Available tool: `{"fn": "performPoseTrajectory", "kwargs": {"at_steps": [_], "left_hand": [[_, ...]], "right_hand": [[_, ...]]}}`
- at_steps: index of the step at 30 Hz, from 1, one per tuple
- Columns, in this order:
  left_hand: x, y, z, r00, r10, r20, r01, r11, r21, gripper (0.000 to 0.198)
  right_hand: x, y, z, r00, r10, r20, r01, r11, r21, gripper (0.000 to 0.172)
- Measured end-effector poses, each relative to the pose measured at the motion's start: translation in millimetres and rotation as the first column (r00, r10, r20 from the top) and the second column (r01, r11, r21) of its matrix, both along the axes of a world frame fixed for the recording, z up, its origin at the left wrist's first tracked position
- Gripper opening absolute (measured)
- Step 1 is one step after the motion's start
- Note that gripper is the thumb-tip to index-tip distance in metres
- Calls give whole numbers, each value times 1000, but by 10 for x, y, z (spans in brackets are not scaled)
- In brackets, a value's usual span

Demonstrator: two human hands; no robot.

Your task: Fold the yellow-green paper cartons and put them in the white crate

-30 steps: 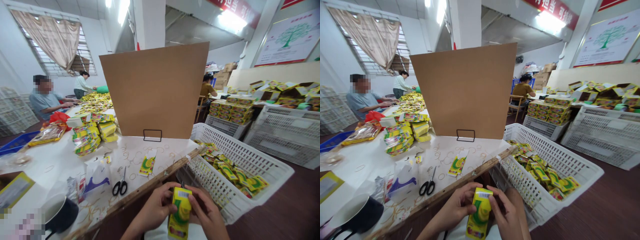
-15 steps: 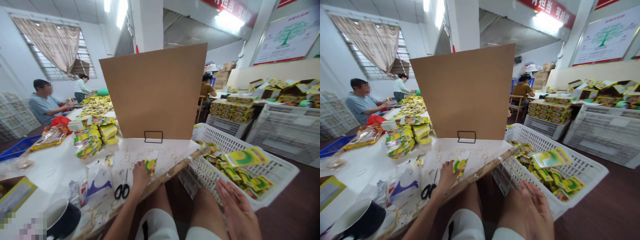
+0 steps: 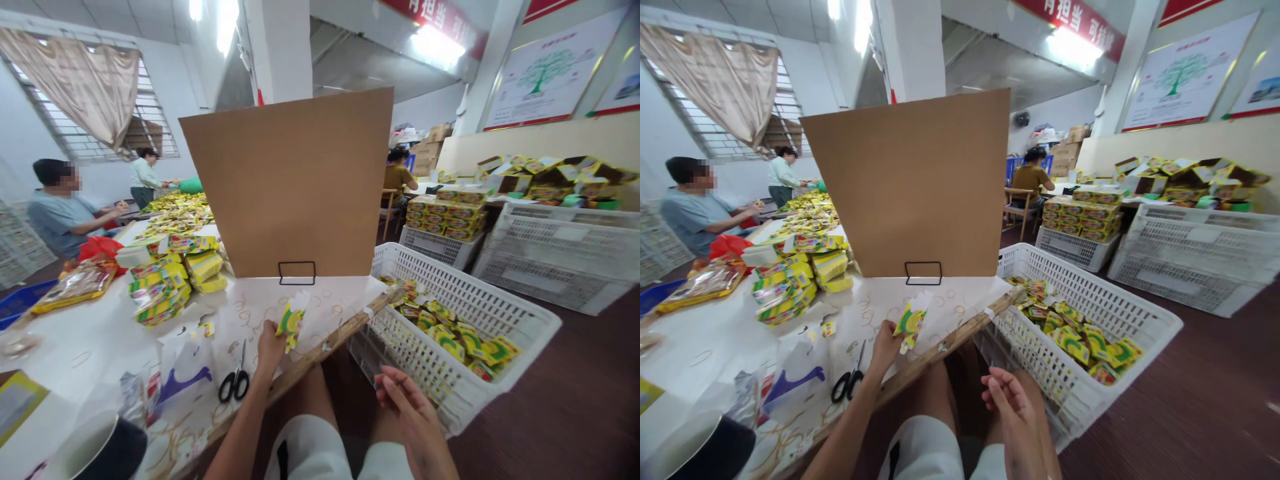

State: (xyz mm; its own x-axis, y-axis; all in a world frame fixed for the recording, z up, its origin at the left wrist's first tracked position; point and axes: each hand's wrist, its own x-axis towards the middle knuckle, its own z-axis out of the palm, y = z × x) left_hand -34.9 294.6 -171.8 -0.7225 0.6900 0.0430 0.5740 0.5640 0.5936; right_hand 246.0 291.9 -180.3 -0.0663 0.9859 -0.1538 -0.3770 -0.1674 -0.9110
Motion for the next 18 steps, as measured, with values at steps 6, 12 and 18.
{"fn": "performPoseTrajectory", "kwargs": {"at_steps": [6,12,18], "left_hand": [[226,-256,339,997,-82,-16,83,952,296,29],[966,-660,497,810,-581,78,516,769,377,28],[1280,-901,458,627,-731,270,588,672,451,32]], "right_hand": [[-127,-121,73,975,-17,221,-31,977,213,38],[-247,-344,217,886,-149,440,-137,822,553,48],[-271,-383,188,897,-1,443,-234,848,476,44]]}}
